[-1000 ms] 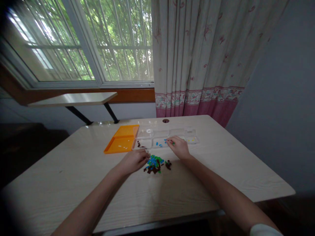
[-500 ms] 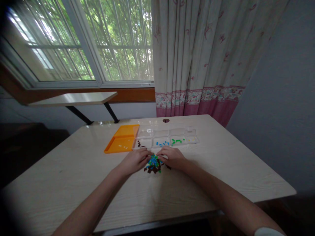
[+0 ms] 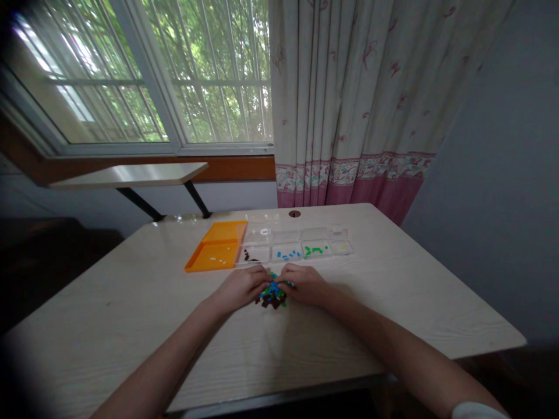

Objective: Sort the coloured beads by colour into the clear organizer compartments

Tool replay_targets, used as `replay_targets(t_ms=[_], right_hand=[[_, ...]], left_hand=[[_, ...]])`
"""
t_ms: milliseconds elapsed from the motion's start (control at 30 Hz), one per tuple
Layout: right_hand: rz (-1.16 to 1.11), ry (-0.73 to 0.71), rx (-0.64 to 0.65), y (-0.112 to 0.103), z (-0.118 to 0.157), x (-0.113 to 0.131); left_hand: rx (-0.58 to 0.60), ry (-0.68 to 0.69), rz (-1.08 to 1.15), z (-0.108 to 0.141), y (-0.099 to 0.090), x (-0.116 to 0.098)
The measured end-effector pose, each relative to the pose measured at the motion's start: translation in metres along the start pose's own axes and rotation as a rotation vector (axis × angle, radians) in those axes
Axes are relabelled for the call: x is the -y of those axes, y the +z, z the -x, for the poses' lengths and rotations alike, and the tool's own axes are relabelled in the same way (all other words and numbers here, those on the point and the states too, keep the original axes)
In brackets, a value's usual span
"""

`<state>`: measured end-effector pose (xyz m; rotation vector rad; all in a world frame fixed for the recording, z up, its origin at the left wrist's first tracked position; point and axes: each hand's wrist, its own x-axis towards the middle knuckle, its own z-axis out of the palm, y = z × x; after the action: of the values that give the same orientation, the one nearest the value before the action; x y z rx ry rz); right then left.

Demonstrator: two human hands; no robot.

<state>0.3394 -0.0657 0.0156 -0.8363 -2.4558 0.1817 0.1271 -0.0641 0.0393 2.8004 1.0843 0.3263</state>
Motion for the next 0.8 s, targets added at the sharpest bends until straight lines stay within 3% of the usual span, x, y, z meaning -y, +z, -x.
replay_targets(t_ms=[400,633,800], right_hand=[[0.0,-0.003,-0.015,0.001,-0.001,0.002],[-0.029,0.036,-0.078,0.003,-0.001,0.002],[-0.055,0.009,-0.107,0.004,-0.001,0.001]], left_hand=[[-0.043,0.004,0.018,-0.002,0.001,-0.006],[-0.165,-0.077,0.251,-0.005,0.001,-0.011],[-0.189,-0.083,0.327,-0.007,0.002,-0.011]])
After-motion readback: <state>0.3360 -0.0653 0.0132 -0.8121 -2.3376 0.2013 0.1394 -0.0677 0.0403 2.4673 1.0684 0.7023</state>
